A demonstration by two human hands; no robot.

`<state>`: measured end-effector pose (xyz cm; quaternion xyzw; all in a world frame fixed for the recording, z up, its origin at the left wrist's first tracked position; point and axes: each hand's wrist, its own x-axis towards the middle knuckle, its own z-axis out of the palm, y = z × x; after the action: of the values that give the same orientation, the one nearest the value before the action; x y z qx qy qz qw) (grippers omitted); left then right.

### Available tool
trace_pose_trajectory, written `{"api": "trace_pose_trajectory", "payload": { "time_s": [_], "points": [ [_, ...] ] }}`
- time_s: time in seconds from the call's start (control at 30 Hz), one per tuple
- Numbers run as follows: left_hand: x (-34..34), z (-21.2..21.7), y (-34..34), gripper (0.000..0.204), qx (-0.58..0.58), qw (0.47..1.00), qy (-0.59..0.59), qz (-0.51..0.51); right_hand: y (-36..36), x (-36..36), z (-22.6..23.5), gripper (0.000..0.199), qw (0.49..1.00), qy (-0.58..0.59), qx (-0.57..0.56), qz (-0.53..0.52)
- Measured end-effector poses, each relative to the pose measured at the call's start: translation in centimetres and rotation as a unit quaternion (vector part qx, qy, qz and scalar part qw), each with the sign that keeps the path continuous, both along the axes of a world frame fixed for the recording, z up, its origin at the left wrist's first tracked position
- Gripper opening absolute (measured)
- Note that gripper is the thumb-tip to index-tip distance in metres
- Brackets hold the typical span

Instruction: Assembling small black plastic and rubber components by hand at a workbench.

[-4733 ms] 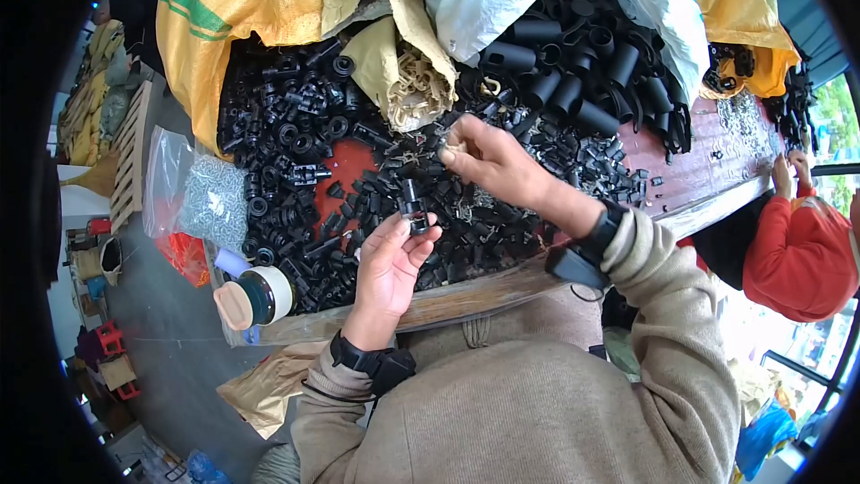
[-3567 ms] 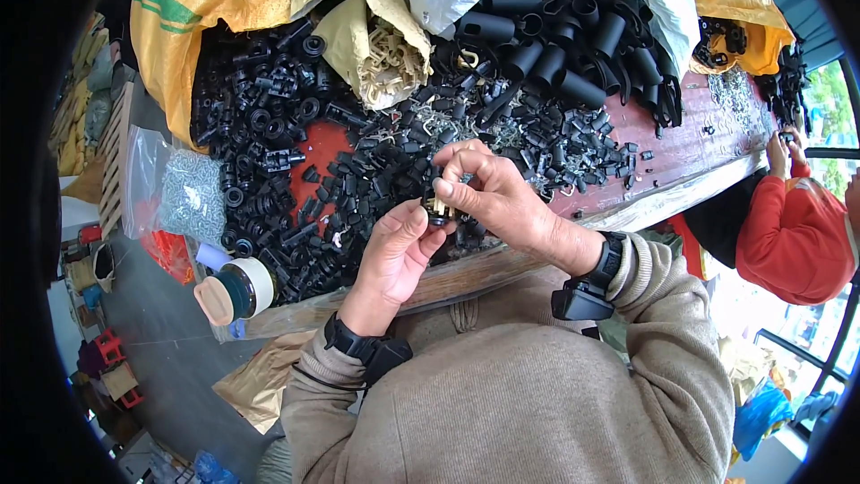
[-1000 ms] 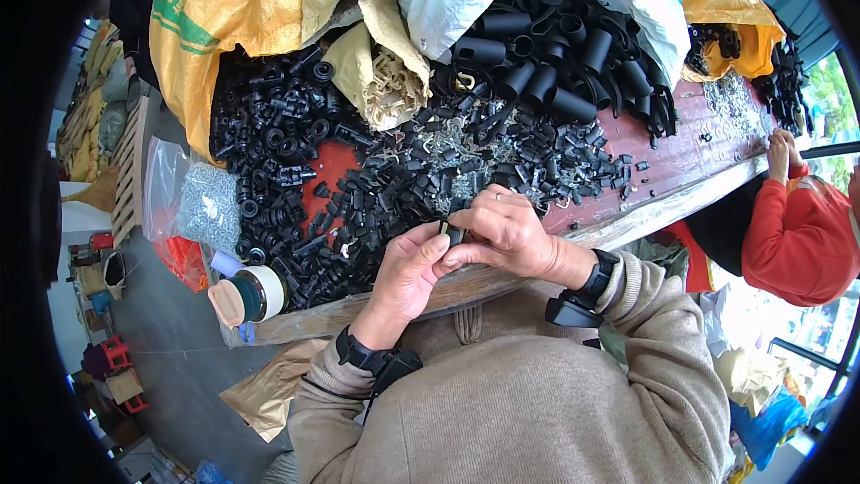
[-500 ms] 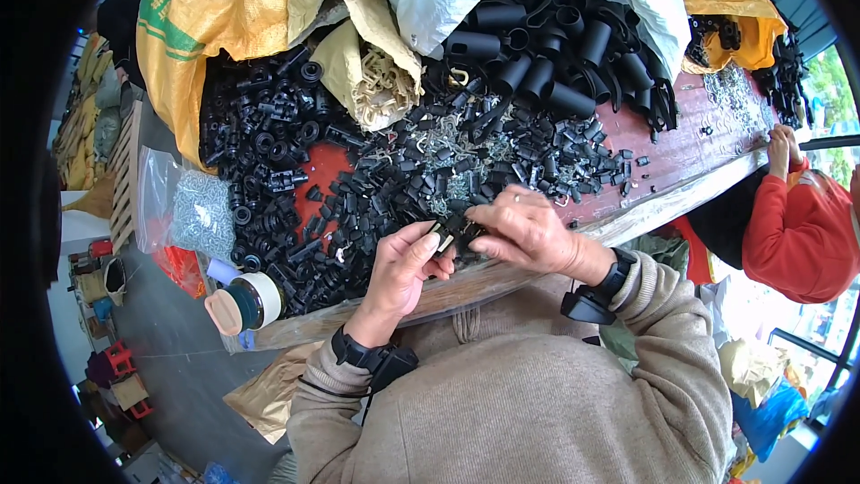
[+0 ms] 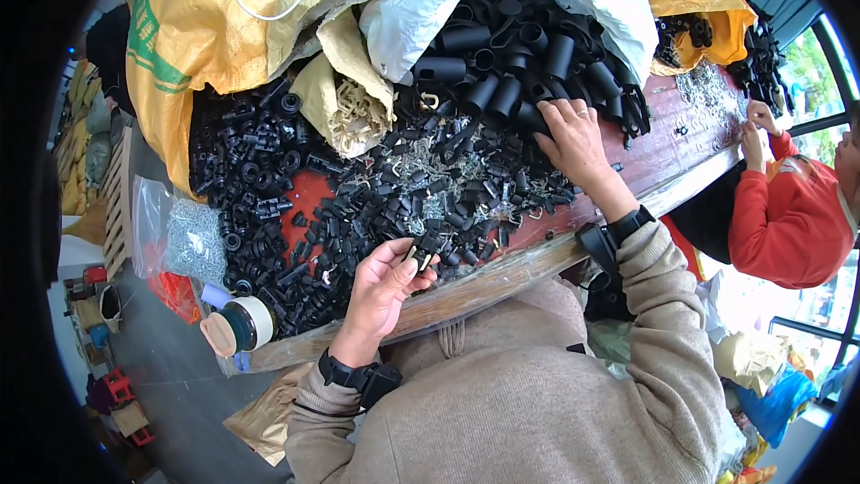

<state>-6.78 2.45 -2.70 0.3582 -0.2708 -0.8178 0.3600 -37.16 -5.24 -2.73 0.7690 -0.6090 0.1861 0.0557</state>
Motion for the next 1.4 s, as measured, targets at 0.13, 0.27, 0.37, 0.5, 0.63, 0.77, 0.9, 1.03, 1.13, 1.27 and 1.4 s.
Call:
{"api": "trace_pose_trajectory", "payload": {
  "time_s": [0.13, 0.27, 0.37, 0.5, 0.63, 0.77, 0.9, 1.03, 1.13, 1.27, 1.4],
  "points": [
    [0.3, 0.4, 0.0, 0.031, 0.016, 1.000, 0.008, 0.023, 1.1, 0.1, 1.5, 0.036, 0.999, -0.046, 0.002, 0.021],
    [0.3, 0.7, -0.4, 0.030, 0.036, 0.998, 0.017, 0.046, 2.8, 1.1, 4.1, 0.040, 0.967, -0.227, 0.095, 0.070],
    [0.1, 0.9, -0.5, 0.029, 0.044, 0.997, 0.026, 0.056, 3.6, 2.9, 5.9, 0.042, 0.918, -0.318, 0.187, 0.143],
    [0.1, 0.9, -0.6, 0.028, 0.008, 0.999, 0.047, 0.020, 4.2, 6.1, 5.5, 0.043, 0.850, -0.351, 0.280, 0.275],
    [0.4, 1.1, -0.5, 0.028, -0.027, 1.000, 0.010, -0.010, 4.3, 8.7, 5.0, 0.041, 0.811, -0.366, 0.322, 0.325],
    [0.7, 1.4, -0.5, 0.028, -0.048, 0.998, -0.043, -0.027, 4.6, 9.2, 5.1, 0.039, 0.811, -0.352, 0.342, 0.319],
    [0.4, 1.5, -0.3, 0.027, -0.059, 0.996, -0.070, -0.023, 5.1, 9.3, 4.6, 0.037, 0.819, -0.347, 0.329, 0.316],
    [0.2, 1.4, -0.4, 0.027, -0.038, 0.994, -0.091, -0.050, 5.7, 9.7, 4.0, 0.036, 0.832, -0.343, 0.319, 0.296],
    [0.1, 1.1, -0.8, 0.027, -0.006, 0.997, -0.064, -0.048, 6.3, 10.3, 3.6, 0.036, 0.845, -0.334, 0.322, 0.268],
    [-0.1, 1.5, -1.3, 0.029, -0.034, 0.991, -0.115, -0.061, 7.2, 10.7, 2.5, 0.032, 0.839, -0.394, 0.291, 0.237],
    [-0.5, 1.9, -1.3, 0.038, -0.016, 0.991, -0.129, -0.044, 7.1, 10.8, 1.6, 0.033, 0.831, -0.435, 0.254, 0.236]
  ]
}}
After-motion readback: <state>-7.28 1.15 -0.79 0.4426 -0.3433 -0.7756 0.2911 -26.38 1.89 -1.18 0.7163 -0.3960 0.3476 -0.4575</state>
